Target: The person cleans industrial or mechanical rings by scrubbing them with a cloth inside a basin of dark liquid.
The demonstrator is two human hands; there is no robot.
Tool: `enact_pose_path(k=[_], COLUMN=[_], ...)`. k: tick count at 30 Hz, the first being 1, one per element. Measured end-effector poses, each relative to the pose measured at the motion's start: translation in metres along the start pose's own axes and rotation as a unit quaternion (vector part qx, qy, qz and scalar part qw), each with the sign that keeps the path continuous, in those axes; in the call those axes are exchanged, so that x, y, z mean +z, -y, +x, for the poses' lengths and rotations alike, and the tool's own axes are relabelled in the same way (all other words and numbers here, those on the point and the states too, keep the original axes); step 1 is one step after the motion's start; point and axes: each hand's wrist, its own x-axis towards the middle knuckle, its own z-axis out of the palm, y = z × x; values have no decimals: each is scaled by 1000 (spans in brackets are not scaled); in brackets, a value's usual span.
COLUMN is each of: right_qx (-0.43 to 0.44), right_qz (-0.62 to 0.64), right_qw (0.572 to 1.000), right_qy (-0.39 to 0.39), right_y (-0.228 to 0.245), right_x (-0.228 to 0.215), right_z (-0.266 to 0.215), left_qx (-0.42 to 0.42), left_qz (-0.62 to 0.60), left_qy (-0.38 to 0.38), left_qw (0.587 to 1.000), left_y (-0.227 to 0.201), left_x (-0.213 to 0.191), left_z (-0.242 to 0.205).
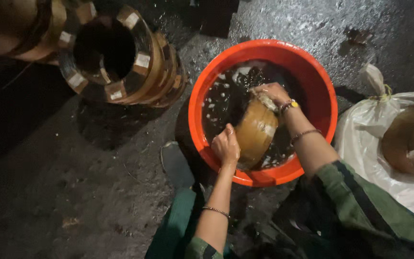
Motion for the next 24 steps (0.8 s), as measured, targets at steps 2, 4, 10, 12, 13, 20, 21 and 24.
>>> enact_pose_path(k=[2, 4, 10, 12, 13, 20, 21, 24], right_qx=[-15, -20, -104, -191, -241, -362, -343, -307], right_qz=[17, 22, -203, -245, -255, -298, -295, -256], right_qw=[999, 997, 949, 894, 862, 793, 800, 829], right_qy=[49, 69, -217, -323, -366, -390, -393, -392], right_y=[-7, 5, 55, 62, 62, 70, 75, 81], right_x=[1, -2, -11, -1, 5, 31, 29, 19], right_z=[21, 23, -90, -140, -162, -240, -239, -219], left_qx=[-4, 7, -152, -164, -159, -93, -86, 69], left_qz=[-82, -230, -147, -170, -171, 92, 103, 33], left_qy=[-1, -15, 2, -31, -54, -28, -48, -66], left_qw=[997, 973, 977, 971, 971, 991, 990, 995], left_y=[27, 49, 45, 21, 8, -54, -55, -51], left_x=[2, 0, 33, 43, 47, 27, 24, 24], left_z=[0, 2, -19, -21, -21, 14, 18, 17])
